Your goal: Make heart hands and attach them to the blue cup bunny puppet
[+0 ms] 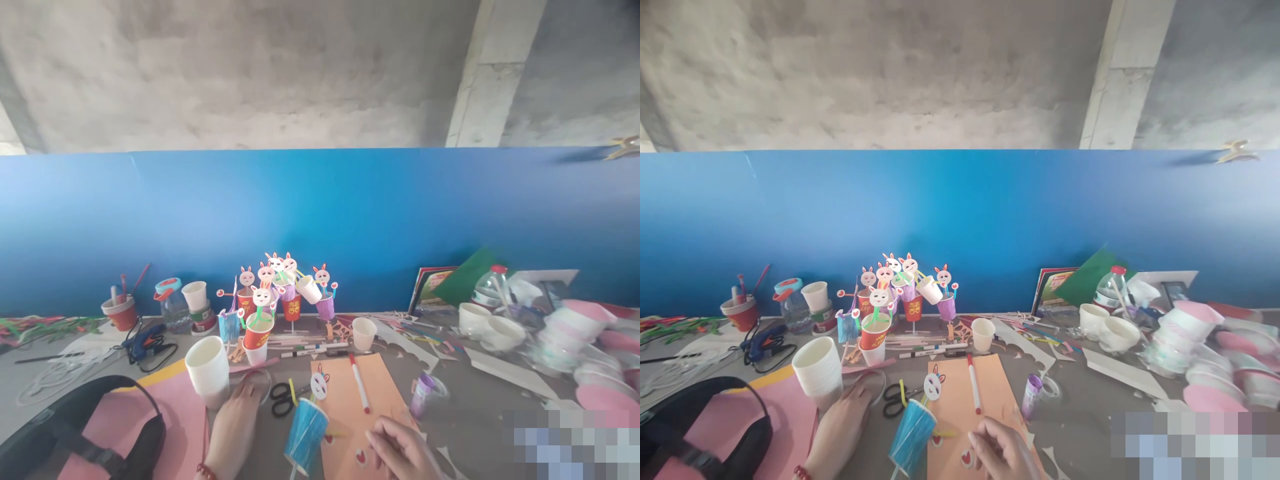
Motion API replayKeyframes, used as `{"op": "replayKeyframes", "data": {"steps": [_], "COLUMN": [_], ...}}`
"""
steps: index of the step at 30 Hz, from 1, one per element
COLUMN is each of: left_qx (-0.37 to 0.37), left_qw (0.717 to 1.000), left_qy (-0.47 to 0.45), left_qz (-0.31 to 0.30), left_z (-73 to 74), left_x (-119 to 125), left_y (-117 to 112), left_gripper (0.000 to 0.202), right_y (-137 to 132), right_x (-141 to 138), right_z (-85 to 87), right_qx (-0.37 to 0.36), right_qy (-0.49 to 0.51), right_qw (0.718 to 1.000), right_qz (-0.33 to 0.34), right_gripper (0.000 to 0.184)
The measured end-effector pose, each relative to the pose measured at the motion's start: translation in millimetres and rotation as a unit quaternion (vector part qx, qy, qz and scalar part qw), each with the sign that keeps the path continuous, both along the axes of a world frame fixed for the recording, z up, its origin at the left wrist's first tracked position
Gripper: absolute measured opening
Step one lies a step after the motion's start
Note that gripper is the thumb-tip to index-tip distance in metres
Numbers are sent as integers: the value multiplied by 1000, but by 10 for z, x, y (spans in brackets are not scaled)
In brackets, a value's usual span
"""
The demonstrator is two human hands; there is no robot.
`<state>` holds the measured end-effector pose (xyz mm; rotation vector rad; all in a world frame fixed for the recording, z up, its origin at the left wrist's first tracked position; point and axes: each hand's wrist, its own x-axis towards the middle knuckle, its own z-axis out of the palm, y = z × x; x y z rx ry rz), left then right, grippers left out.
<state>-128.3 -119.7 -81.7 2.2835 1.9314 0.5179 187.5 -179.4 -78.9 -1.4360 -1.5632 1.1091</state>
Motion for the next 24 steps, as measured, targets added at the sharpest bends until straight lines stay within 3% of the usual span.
{"op": "replayKeyframes", "data": {"steps": [4, 6, 10, 12, 14, 17, 20, 24], "left_qx": [-2, 3, -4, 25, 84, 195, 263, 255], "left_qw": [999, 991, 939, 939, 948, 926, 906, 895], "left_qy": [-49, -127, -326, -322, -262, -175, -159, -182], "left_qz": [-14, -36, -104, -120, -159, -271, -292, -318], "left_z": [44, 102, 313, 445, 554, 617, 578, 602], "left_x": [28, 70, 230, 335, 444, 594, 665, 575], "left_y": [-2, -26, -152, -244, -336, -439, -477, -437], "left_gripper": [27, 22, 23, 21, 19, 14, 18, 15], "right_y": [-4, -7, -13, -15, -17, -20, -11, 18], "right_x": [24, 15, -135, -271, -417, -593, -666, -611], "right_z": [0, 29, 206, 345, 487, 634, 632, 476], "right_qx": [9, 10, 45, 80, 118, 152, 130, 17], "right_qy": [-11, -10, 10, 12, 32, 36, 55, 214], "right_qw": [1000, 1000, 999, 997, 992, 986, 988, 975], "right_qz": [22, 24, 23, 12, 23, 64, 68, 50], "right_gripper": [51, 50, 47, 43, 43, 35, 18, 37]}}
